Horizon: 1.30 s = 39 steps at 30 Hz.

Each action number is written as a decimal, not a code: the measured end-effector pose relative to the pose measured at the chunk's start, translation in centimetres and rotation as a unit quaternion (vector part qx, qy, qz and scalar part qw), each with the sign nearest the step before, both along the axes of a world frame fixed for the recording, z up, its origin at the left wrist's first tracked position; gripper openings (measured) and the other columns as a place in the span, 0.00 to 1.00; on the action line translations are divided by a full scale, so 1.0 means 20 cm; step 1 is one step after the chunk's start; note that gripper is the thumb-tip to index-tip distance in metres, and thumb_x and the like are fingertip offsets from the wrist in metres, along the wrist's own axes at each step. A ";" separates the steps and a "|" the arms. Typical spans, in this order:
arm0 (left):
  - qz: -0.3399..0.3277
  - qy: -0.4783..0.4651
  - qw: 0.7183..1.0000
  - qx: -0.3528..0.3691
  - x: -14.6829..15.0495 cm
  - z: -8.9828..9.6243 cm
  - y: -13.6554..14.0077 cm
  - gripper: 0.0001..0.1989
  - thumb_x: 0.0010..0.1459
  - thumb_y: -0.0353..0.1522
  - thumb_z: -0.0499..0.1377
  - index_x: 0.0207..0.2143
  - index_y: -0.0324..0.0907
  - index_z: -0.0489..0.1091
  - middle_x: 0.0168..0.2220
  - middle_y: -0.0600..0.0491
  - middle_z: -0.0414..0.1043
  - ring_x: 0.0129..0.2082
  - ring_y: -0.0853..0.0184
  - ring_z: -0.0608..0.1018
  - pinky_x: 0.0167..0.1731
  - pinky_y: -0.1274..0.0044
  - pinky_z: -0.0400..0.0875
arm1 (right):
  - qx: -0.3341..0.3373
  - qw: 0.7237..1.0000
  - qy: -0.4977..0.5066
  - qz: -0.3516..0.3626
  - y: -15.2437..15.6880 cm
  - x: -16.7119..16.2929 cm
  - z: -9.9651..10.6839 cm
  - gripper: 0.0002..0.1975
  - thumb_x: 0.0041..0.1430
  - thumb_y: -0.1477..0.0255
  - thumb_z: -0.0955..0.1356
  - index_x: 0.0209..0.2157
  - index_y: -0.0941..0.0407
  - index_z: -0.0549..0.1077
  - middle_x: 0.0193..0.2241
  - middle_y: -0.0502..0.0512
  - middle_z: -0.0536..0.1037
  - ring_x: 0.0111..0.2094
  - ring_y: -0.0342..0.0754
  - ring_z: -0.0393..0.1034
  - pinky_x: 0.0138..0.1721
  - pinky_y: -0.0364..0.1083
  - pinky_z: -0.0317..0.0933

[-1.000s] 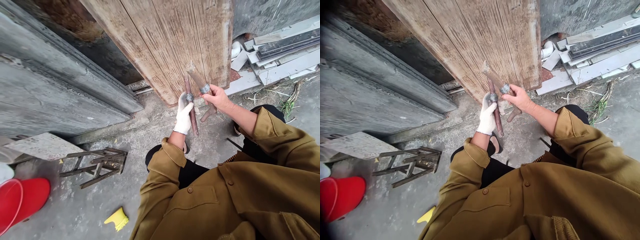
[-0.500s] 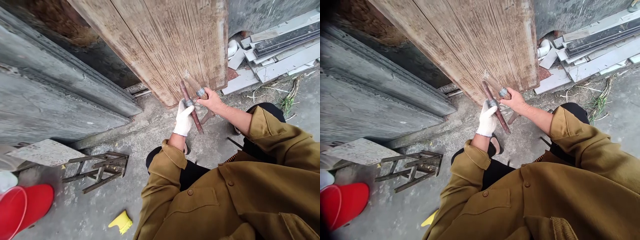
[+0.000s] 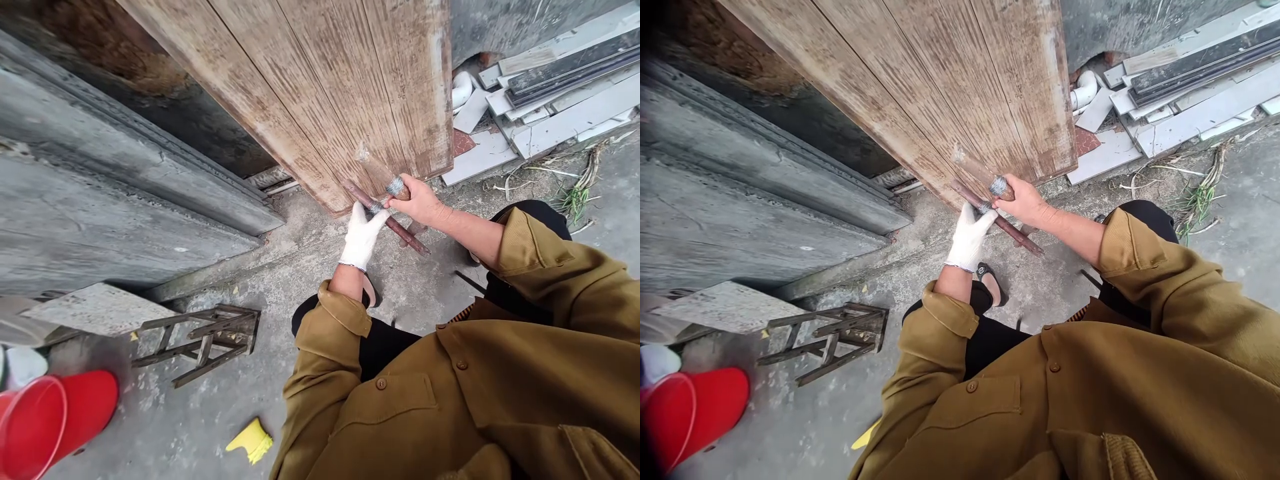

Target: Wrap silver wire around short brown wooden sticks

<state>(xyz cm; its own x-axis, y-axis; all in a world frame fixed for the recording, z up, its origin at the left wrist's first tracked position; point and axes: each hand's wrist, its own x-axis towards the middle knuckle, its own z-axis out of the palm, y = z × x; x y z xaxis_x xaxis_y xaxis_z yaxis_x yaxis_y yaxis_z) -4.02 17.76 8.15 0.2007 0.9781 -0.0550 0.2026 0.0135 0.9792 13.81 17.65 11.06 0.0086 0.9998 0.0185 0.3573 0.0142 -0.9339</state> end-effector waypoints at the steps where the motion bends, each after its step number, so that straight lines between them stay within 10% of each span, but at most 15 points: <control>1: -0.004 -0.012 1.000 -0.027 0.00 0.01 0.00 0.25 0.52 0.42 0.67 0.49 0.42 0.66 0.44 0.49 0.76 0.35 0.66 0.77 0.31 0.76 0.73 | 0.001 1.000 -0.015 0.002 0.00 0.00 0.00 0.14 0.48 0.66 0.71 0.34 0.54 0.66 0.33 0.51 0.75 0.37 0.51 0.69 0.41 0.51 0.63; 9: -0.052 -0.165 0.972 -0.156 0.01 0.06 -0.05 0.23 0.53 0.38 0.66 0.49 0.44 0.63 0.26 0.60 0.69 0.18 0.75 0.70 0.16 0.83 0.58 | 0.010 0.998 -0.049 0.042 -0.01 0.01 0.01 0.14 0.48 0.67 0.72 0.35 0.55 0.66 0.33 0.52 0.75 0.36 0.50 0.68 0.40 0.48 0.61; 39: 0.012 -0.252 0.966 -0.059 0.02 -0.05 -0.13 0.30 0.50 0.43 0.67 0.56 0.50 0.70 0.49 0.51 0.76 0.50 0.61 0.77 0.54 0.71 0.71 | -0.051 0.992 -0.065 0.092 -0.04 0.06 0.05 0.13 0.47 0.68 0.70 0.31 0.55 0.62 0.25 0.45 0.65 0.28 0.42 0.59 0.31 0.43 0.50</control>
